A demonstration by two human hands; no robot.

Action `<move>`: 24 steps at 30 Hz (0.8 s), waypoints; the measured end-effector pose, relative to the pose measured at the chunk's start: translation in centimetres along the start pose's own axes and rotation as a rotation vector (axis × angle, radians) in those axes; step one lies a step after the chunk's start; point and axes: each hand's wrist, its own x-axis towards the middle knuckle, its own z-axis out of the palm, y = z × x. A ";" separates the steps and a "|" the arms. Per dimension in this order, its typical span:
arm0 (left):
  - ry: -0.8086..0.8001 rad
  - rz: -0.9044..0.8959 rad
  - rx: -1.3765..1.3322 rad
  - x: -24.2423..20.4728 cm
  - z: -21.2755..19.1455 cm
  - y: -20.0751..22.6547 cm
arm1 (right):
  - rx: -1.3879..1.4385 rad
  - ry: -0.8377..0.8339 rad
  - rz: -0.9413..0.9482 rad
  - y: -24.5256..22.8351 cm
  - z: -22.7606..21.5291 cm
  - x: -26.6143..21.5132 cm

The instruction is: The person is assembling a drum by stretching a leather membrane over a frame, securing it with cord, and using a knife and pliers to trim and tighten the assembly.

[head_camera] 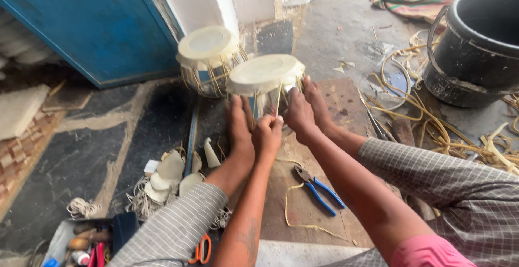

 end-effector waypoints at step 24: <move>-0.612 -0.660 -1.474 4.8 -9.7 6.4 | -0.266 -0.810 0.394 11.2 1.3 -20.8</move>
